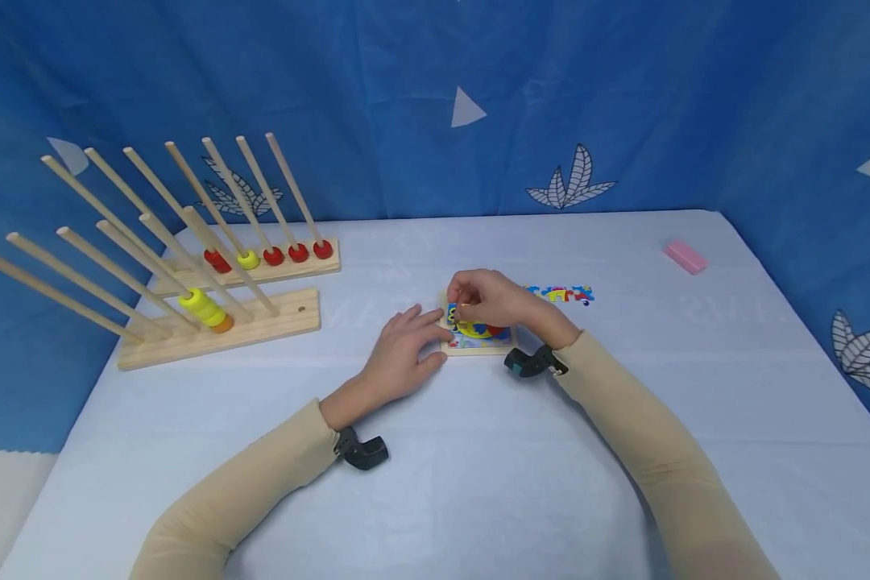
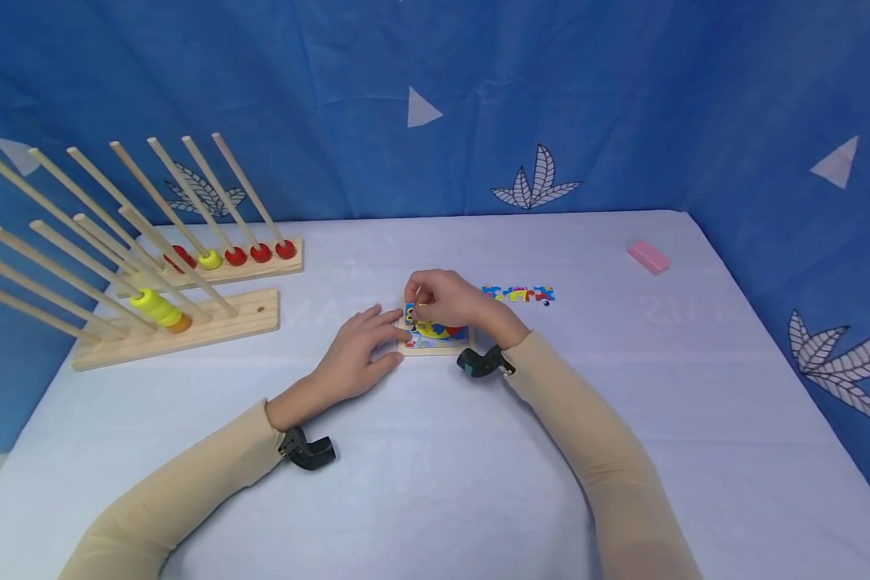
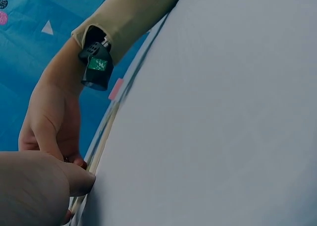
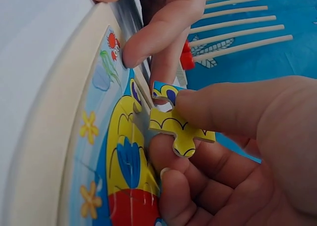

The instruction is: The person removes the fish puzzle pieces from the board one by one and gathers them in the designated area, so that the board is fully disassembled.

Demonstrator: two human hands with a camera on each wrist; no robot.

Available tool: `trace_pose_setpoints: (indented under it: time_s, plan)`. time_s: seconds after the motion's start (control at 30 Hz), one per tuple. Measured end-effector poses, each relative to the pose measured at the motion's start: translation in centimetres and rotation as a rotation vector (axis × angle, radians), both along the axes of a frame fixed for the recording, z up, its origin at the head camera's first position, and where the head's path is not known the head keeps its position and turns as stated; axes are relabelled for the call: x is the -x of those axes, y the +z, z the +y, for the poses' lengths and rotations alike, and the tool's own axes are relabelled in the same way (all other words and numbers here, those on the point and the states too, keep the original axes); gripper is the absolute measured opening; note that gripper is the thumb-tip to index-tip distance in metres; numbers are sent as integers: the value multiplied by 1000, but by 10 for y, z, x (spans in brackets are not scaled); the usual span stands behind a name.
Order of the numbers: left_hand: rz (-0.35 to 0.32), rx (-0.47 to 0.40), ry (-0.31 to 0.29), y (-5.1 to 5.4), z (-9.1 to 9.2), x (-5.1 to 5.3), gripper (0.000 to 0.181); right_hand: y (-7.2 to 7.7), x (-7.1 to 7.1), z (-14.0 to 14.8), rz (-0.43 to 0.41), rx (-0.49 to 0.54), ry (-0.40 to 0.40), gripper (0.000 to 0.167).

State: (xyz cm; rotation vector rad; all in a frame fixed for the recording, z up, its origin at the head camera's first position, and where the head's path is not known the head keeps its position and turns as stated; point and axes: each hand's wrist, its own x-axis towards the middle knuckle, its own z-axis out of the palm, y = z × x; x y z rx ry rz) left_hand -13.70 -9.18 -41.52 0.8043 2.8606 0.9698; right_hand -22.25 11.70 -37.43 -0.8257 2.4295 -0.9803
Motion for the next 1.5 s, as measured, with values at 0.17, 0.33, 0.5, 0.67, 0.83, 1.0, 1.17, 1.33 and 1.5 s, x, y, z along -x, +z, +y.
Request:
trace_pose_setpoints:
  time_s: [0.17, 0.33, 0.5, 0.67, 0.83, 1.0, 1.17, 1.33, 1.5]
  plan:
    - [-1, 6, 4, 0, 1, 0, 27, 1, 0, 4, -12, 11, -12, 12]
    - [1, 6, 10, 1, 2, 1, 27, 1, -1, 8, -35, 12, -34, 15]
    - [-11, 6, 19, 1, 1, 0, 27, 2, -2, 12, -61, 38, -37, 16]
    - [-17, 3, 13, 1, 3, 0, 27, 7, -3, 23, -72, 36, -108, 17]
    - [-19, 12, 16, 1, 2, 0, 28, 10, -7, 47, -87, 41, -189, 19]
    - [-17, 18, 23, -1, 1, 0, 30, 6, -12, 75, -102, 0, -271, 20]
    - [-20, 20, 22, 0, 0, -2, 30, 0, -20, 92, -105, -82, -314, 22]
    - [-9, 18, 21, 0, -1, -2, 30, -4, -23, 97, -22, -145, -341, 22]
    - [-8, 21, 18, 0, -1, -1, 30, -5, -24, 95, 68, -228, -412, 23]
